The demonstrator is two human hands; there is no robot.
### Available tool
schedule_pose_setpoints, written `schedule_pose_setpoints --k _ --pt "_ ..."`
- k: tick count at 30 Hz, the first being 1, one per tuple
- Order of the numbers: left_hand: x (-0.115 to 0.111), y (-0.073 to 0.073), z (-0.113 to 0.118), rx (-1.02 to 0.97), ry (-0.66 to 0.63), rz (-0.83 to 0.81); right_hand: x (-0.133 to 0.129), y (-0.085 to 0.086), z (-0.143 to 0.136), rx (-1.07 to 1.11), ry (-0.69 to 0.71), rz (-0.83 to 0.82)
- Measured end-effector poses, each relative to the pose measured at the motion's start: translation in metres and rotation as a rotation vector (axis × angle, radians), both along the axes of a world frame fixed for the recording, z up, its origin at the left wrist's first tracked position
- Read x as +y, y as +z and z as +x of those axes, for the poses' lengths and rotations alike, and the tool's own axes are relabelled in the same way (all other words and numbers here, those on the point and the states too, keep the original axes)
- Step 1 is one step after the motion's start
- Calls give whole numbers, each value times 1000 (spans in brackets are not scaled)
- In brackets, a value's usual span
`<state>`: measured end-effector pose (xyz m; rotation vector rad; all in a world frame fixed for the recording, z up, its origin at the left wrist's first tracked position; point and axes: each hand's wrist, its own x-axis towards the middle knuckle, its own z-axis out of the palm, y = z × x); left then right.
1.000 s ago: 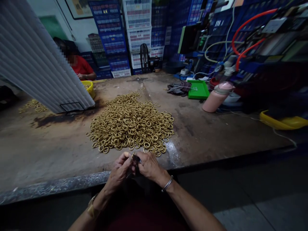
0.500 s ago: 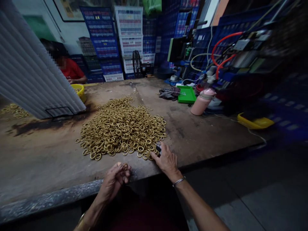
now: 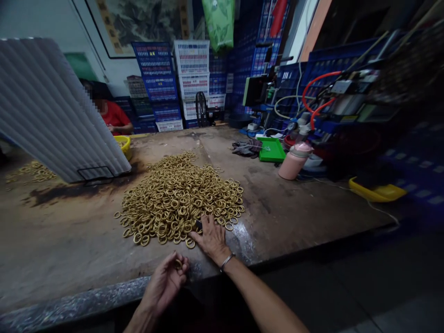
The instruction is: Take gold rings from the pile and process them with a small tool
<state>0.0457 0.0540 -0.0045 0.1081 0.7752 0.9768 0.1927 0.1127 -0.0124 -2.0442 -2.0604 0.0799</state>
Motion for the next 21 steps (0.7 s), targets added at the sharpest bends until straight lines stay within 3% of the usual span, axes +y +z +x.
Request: schedule_pose_setpoints --k 11,16,21 --pt "8 7 -21 105 121 -64 21 14 -55 2 184 -87" --pt "12 6 -33 163 160 -52 29 44 -49 -82 290 -180" --pt "9 8 -30 206 115 69 34 65 -22 -73 438 -121"
